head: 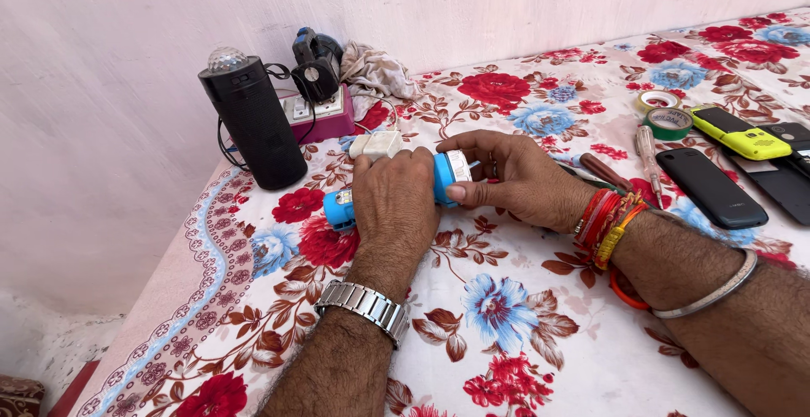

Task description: The person pries open the blue plastic housing of a flashlight, separates its halves, and removes the internal battery pack and wiring. They then brush the internal components and battery with a toothbrush and reposition the battery pack in the housing.

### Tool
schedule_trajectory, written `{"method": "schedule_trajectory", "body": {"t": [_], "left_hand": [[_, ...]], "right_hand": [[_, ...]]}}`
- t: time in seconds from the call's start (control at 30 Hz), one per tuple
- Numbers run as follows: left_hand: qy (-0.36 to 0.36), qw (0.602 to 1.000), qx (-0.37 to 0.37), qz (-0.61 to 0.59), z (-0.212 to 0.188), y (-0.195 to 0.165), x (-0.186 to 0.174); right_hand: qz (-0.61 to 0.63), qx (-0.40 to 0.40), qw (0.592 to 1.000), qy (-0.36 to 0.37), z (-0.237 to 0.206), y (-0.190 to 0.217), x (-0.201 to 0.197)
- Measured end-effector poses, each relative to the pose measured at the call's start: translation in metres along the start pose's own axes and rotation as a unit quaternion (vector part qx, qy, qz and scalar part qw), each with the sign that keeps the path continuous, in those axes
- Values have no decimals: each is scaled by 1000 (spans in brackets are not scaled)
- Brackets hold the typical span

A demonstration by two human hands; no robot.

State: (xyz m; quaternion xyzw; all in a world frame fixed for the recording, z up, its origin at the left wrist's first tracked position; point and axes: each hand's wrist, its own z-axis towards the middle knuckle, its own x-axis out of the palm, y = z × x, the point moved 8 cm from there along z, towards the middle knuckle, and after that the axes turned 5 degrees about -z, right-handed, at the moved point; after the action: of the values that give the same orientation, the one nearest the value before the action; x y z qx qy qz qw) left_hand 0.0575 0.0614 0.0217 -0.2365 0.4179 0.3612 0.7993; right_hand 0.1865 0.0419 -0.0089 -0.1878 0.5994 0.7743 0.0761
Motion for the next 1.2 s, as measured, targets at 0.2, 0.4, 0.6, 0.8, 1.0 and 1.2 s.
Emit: {"method": "schedule_trajectory", "body": {"t": [0.2,0.4,0.6,0.8,1.0,1.2], "left_hand": [[22,999,-25,-4,0,3,-1],[22,1000,-19,-10,-2,2,-1],[32,999,-25,-3,0,4,3],[21,999,-24,0,-1,3,0],[19,999,-31,-19,-2,4,-2],[15,999,-24,-15,-1,4,-3]], "right_hand": [[-30,-77,997,-2,0,14,3],[-97,88,991,-32,0,-15,-3],[11,-14,1000,10,-1,4,2],[-25,-61,998,9,-3,17,5],[-81,50,995,-37,0,-4,-3],[-39,15,999,6,1,0,2]]}}
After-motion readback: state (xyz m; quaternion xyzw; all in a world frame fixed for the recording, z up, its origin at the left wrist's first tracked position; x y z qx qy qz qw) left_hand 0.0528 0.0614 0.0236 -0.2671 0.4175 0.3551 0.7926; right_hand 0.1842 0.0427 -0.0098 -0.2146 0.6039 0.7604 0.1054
